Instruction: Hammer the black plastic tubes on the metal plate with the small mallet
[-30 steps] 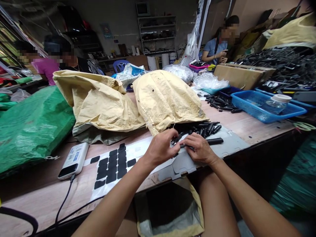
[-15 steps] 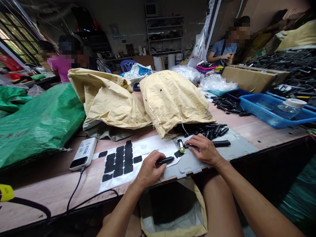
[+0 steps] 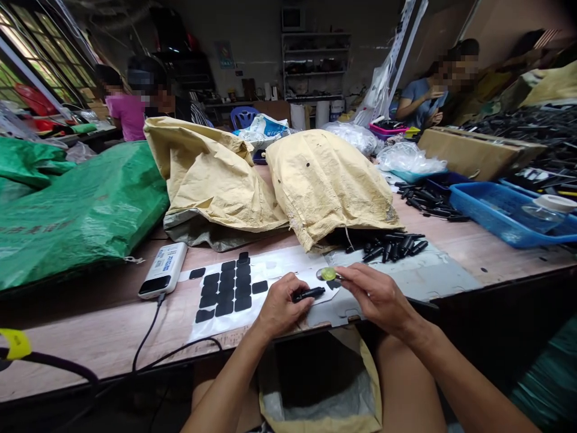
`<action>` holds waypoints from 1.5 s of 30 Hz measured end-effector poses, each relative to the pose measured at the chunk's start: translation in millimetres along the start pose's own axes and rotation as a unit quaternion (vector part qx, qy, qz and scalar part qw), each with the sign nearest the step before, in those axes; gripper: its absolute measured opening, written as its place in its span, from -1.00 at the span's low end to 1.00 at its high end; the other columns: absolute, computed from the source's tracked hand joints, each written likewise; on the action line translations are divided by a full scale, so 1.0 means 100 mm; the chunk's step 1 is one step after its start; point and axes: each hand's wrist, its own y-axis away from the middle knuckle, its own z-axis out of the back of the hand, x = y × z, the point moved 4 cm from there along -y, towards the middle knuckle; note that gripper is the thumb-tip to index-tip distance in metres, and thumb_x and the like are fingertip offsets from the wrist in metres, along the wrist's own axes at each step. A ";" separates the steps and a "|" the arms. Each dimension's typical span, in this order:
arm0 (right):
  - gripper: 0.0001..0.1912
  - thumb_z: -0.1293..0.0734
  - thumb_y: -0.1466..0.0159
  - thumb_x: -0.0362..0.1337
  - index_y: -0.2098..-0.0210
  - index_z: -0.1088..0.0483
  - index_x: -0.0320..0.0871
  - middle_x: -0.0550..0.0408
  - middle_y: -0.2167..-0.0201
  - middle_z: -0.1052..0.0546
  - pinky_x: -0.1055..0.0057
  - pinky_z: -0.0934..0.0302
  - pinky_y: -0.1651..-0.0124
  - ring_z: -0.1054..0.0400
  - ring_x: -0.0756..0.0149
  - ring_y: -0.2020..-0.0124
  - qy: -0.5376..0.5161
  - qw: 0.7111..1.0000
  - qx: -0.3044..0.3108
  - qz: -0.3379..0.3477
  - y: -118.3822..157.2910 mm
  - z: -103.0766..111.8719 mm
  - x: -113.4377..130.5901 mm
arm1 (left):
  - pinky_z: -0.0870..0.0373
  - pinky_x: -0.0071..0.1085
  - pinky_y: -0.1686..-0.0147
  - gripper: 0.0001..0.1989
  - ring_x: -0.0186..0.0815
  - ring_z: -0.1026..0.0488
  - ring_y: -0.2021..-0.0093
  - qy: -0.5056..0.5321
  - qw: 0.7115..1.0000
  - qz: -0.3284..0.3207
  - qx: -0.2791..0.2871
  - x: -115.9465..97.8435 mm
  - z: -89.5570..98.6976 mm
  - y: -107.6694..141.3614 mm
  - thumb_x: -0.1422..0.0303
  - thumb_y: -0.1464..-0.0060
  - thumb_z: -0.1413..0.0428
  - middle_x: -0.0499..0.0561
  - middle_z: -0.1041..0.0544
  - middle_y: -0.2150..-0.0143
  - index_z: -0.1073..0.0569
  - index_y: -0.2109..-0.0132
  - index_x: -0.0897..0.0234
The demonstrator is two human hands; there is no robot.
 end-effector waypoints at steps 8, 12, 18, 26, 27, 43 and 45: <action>-0.52 -0.22 -0.36 -0.50 -0.20 -0.37 0.00 0.01 0.12 -0.53 0.32 -0.39 0.08 -0.44 0.24 0.10 0.003 1.000 0.021 0.004 0.07 -0.22 0.20 | -0.25 -0.41 0.26 -0.90 -0.30 -0.38 0.27 0.021 1.000 -0.016 -0.007 0.04 -0.01 0.00 0.44 -0.04 -0.27 -0.05 -0.43 0.32 -0.59 0.23 0.25; -0.53 -0.21 -0.36 -0.52 -0.18 -0.39 -0.01 0.01 0.14 -0.53 0.33 -0.39 0.10 -0.44 0.26 0.13 0.033 0.999 0.038 -0.008 0.10 -0.21 0.15 | -0.24 -0.42 0.27 -0.89 -0.31 -0.38 0.28 0.016 1.000 -0.012 -0.009 0.04 -0.01 0.00 0.45 -0.03 -0.28 -0.05 -0.43 0.33 -0.59 0.23 0.25; -0.57 -0.22 -0.37 -0.47 -0.15 -0.42 0.02 0.04 0.15 -0.54 0.38 -0.39 0.09 -0.46 0.30 0.14 0.006 0.999 0.013 -0.033 0.14 -0.13 0.07 | -0.23 -0.42 0.30 -0.90 -0.33 -0.36 0.31 0.008 1.000 -0.005 -0.007 0.06 -0.02 0.00 0.44 -0.03 -0.27 -0.06 -0.44 0.33 -0.57 0.24 0.26; -0.68 -0.23 -0.39 -0.35 -0.07 -0.48 -0.01 0.03 0.16 -0.57 0.33 -0.41 0.10 -0.48 0.26 0.16 0.025 0.998 -0.018 -0.058 0.12 -0.02 -0.28 | -0.26 -0.40 0.28 -0.93 -0.30 -0.38 0.30 -0.003 1.000 -0.003 0.000 0.01 -0.01 0.00 0.36 -0.11 -0.22 -0.04 -0.44 0.32 -0.57 0.24 0.24; -0.68 -0.23 -0.38 -0.35 -0.05 -0.49 -0.01 0.04 0.17 -0.57 0.32 -0.41 0.09 -0.48 0.26 0.16 0.047 0.997 -0.014 -0.061 0.12 -0.01 -0.35 | -0.26 -0.39 0.28 -0.90 -0.29 -0.38 0.30 -0.001 1.000 -0.003 0.002 0.00 0.00 0.00 0.33 -0.16 -0.19 -0.03 -0.44 0.33 -0.58 0.23 0.24; -0.66 -0.24 -0.36 -0.44 -0.01 -0.53 -0.05 0.03 0.24 -0.54 0.25 -0.28 0.13 -0.33 0.23 0.22 0.123 0.992 0.002 -0.027 0.18 -0.17 -0.66 | -0.28 -0.37 0.18 -0.77 -0.26 -0.42 0.22 0.004 1.000 0.001 0.019 0.00 0.02 -0.01 0.26 -0.30 -0.05 -0.01 -0.44 0.28 -0.55 0.22 0.24; -0.64 -0.23 -0.35 -0.46 -0.02 -0.52 -0.04 0.04 0.23 -0.54 0.26 -0.28 0.13 -0.33 0.23 0.20 0.124 0.992 0.001 -0.033 0.19 -0.16 -0.64 | -0.29 -0.36 0.17 -0.77 -0.25 -0.42 0.21 0.015 1.000 0.001 0.018 -0.02 0.04 -0.01 0.24 -0.31 -0.04 0.00 -0.46 0.26 -0.53 0.21 0.24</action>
